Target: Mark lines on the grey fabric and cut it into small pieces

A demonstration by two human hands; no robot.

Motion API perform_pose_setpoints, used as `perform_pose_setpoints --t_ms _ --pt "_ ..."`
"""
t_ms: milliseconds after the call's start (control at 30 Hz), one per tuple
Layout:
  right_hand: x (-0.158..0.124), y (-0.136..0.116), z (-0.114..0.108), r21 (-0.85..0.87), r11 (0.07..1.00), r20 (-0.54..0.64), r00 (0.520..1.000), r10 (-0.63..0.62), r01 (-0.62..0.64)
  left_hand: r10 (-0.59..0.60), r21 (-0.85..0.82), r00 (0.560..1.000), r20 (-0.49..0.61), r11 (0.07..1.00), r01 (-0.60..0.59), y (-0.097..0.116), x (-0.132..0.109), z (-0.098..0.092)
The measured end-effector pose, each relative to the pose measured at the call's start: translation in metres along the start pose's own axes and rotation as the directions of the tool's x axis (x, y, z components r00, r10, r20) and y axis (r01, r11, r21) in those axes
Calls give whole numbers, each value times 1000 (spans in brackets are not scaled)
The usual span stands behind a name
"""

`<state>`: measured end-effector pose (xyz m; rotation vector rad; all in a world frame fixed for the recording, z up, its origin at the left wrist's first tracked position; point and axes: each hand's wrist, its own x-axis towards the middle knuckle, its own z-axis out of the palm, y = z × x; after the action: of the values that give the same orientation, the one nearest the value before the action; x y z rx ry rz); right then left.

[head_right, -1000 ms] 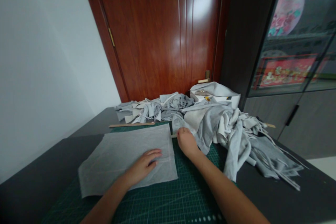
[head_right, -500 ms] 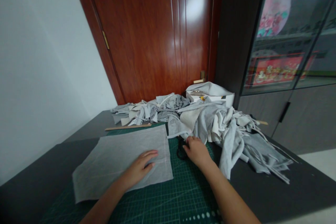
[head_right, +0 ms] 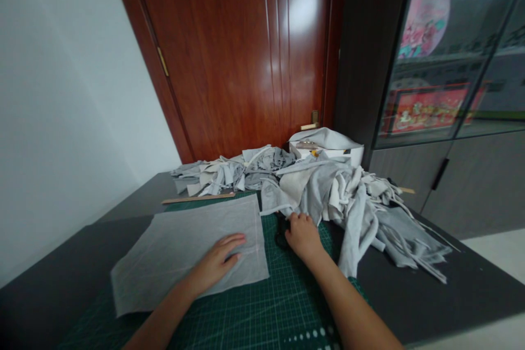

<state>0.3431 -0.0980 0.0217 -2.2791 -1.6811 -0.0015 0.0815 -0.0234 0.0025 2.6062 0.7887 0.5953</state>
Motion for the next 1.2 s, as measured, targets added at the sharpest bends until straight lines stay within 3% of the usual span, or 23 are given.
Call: perform_pose_setpoints --t_ms 167,333,533,700,933,1100,1200 --pt "-4 -5 -4 -50 998 -98 994 -54 49 -14 -44 1000 -25 999 13 5 1 -2" --pt "-8 -11 -4 -24 992 -53 991 -126 125 -37 -78 999 -9 996 36 10 2 -4" --pt "-6 -10 -1 -60 996 -94 993 -71 65 -27 -71 1000 12 997 27 10 2 -5" --pt "-3 -3 -1 -21 1000 -23 1000 6 -6 -23 -65 1000 15 998 24 7 2 -3" --pt "-3 -1 -2 -17 1000 -41 999 -9 8 -14 -81 1000 17 997 15 7 2 -3" --pt "-5 -7 -10 2 992 -179 976 -127 129 -54 -120 998 -10 991 52 14 3 -7" --pt "-12 -23 -16 203 940 -237 945 -224 274 -76 -142 997 -11 987 74 18 4 -7"
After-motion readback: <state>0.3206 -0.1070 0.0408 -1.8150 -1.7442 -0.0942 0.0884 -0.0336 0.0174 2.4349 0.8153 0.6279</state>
